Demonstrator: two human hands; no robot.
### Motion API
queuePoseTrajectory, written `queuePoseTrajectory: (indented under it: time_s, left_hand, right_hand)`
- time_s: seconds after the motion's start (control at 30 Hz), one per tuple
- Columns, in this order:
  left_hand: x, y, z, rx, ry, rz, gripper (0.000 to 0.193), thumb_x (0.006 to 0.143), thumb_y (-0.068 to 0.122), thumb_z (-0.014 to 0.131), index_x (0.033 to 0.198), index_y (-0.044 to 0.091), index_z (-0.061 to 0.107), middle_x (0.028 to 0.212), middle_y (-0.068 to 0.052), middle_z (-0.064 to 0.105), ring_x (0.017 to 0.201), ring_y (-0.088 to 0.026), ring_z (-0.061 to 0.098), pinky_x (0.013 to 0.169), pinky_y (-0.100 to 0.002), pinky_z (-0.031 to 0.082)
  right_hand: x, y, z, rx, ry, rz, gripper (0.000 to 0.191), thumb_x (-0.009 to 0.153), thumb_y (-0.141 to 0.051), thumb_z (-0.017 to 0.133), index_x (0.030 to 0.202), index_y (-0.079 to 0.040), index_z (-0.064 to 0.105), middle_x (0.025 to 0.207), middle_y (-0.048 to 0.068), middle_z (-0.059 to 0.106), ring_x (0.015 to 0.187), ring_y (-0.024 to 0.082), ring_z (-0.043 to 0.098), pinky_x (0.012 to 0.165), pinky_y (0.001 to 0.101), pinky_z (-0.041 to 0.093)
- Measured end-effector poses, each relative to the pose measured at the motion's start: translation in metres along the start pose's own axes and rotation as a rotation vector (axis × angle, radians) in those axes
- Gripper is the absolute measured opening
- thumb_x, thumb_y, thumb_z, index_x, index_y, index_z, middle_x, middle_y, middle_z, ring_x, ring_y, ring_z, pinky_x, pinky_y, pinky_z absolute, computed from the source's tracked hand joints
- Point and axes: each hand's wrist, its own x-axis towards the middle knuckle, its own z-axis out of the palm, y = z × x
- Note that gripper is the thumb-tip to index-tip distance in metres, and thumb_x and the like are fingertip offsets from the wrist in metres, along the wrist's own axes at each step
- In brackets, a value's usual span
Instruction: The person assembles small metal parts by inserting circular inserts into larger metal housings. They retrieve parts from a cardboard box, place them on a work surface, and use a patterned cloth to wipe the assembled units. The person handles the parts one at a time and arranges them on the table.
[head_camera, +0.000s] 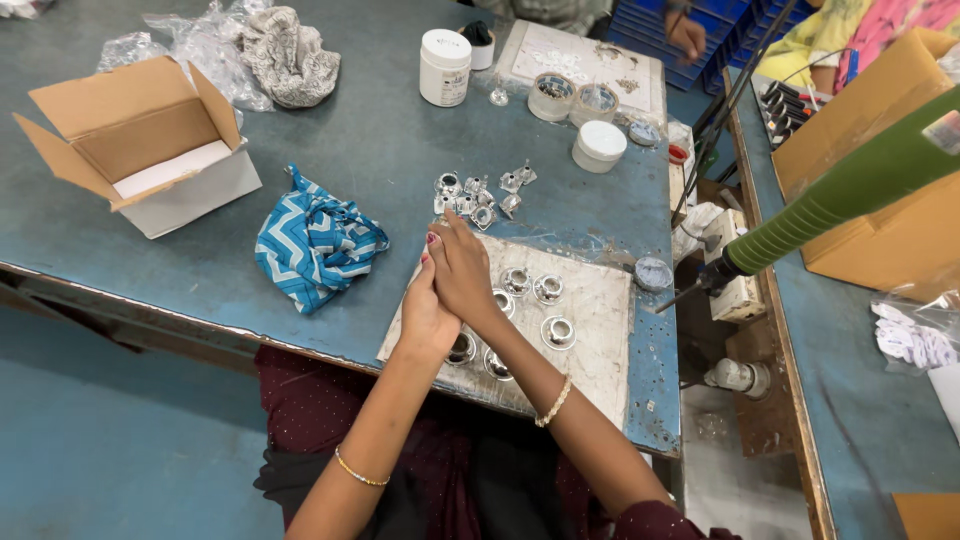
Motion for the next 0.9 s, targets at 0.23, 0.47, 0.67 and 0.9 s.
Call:
queuePoseTrajectory:
  time_s: [0.23, 0.47, 0.67, 0.9]
  left_hand:
    - [0.002, 0.003, -0.006, 0.174, -0.051, 0.064, 0.037, 0.100, -0.003, 0.045, 0.134, -0.007, 0.057, 0.128, -0.015, 0.066, 0.115, -0.021, 0.066, 0.103, -0.035, 0.053]
    - [0.023, 0.023, -0.002, 0.701, 0.095, 0.300, 0.024, 0.097, -0.008, 0.053, 0.115, -0.013, 0.069, 0.100, -0.017, 0.073, 0.081, -0.020, 0.075, 0.077, -0.030, 0.064]
    - [0.040, 0.027, 0.008, 0.999, 0.010, 0.403, 0.033, 0.088, -0.014, 0.054, 0.118, -0.009, 0.068, 0.105, -0.016, 0.076, 0.095, -0.018, 0.075, 0.081, -0.026, 0.062]
    - [0.051, 0.029, 0.025, 1.549, 0.016, 0.565, 0.038, 0.079, -0.007, 0.073, 0.118, -0.007, 0.070, 0.095, -0.023, 0.076, 0.084, -0.022, 0.076, 0.072, -0.031, 0.058]
  right_hand:
    - [0.013, 0.017, -0.003, 0.191, -0.061, 0.377, 0.045, 0.106, -0.038, 0.052, 0.094, 0.002, 0.070, 0.077, 0.018, 0.072, 0.069, 0.028, 0.070, 0.065, 0.0385, 0.052]
    - [0.036, 0.049, -0.014, 0.542, -0.478, 0.464, 0.024, 0.101, -0.024, 0.059, 0.100, -0.002, 0.069, 0.079, 0.006, 0.070, 0.061, 0.012, 0.063, 0.048, 0.0287, 0.044]
    - [0.037, 0.067, -0.027, 0.482, -0.318, 0.377, 0.026, 0.095, 0.000, 0.058, 0.113, -0.001, 0.076, 0.083, 0.005, 0.075, 0.058, 0.010, 0.066, 0.047, 0.0259, 0.050]
    - [0.047, 0.088, -0.021, 0.498, -0.271, 0.443, 0.017, 0.094, -0.001, 0.062, 0.105, 0.001, 0.075, 0.078, 0.006, 0.072, 0.058, 0.009, 0.065, 0.048, 0.0277, 0.050]
